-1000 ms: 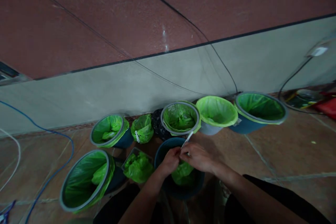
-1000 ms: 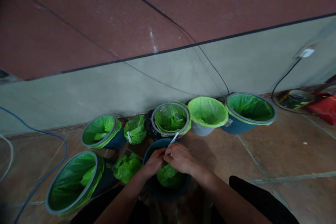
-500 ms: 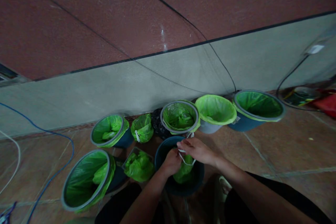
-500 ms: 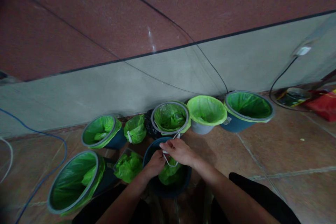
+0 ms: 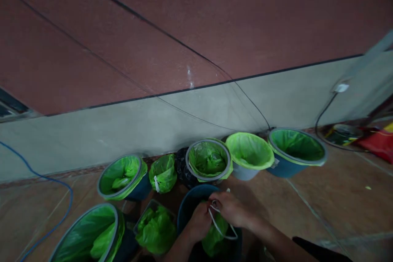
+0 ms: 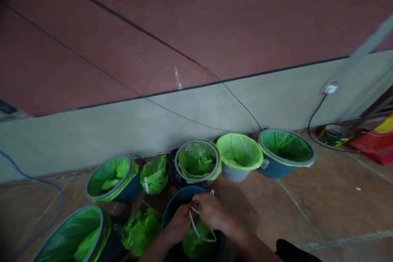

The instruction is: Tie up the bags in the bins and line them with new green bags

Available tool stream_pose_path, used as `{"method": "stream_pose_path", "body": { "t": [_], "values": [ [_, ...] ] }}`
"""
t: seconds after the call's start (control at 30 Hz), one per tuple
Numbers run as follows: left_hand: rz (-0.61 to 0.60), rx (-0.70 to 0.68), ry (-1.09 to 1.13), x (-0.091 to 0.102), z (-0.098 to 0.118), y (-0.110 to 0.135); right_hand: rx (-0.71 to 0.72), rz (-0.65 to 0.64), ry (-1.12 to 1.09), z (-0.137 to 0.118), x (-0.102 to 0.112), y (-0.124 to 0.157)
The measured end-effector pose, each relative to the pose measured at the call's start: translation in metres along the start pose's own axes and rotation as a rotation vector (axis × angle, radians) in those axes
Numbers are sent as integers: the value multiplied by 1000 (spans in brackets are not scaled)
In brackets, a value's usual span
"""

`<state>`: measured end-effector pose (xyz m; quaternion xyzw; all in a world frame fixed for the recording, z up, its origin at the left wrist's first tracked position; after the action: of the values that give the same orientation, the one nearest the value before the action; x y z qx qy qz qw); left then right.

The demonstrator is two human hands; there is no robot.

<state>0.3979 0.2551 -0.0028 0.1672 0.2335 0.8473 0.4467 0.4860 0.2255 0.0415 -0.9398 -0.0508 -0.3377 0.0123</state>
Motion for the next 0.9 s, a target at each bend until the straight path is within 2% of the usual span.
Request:
{"method": "stream_pose_path", "body": {
  "t": [0.1, 0.23, 0.43, 0.57, 0.73, 0.9],
  "values": [
    [40, -71, -60, 1, -2, -4, -9, -36, -15, 0, -4, 2],
    [46, -82, -75, 2, -6, -9, -60, -31, -16, 2, -3, 2],
    [26, -91, -29, 0, 7, -3, -100, -58, 38, 7, -7, 5],
    [62, -58, -60, 4, 7, -1, -117, -23, 95, 13, -6, 9],
    [154, 22, 32, 18, -4, -4, -90, -12, 55, 14, -3, 6],
    [185, 128, 68, 25, -1, -1, -108, -3, 144, 2, 10, 1]
  ]
}}
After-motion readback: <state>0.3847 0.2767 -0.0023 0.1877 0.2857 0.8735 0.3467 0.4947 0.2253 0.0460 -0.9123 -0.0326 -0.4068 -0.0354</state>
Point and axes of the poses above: each hand's wrist, its own y-axis away from the middle knuckle, its own x-axis out of the back of the hand, z = x × y, the point moved 8 cm from there along -y, towards the middle knuckle, and after that the axes turned 15 degrees about x, right-handed, at the moved point
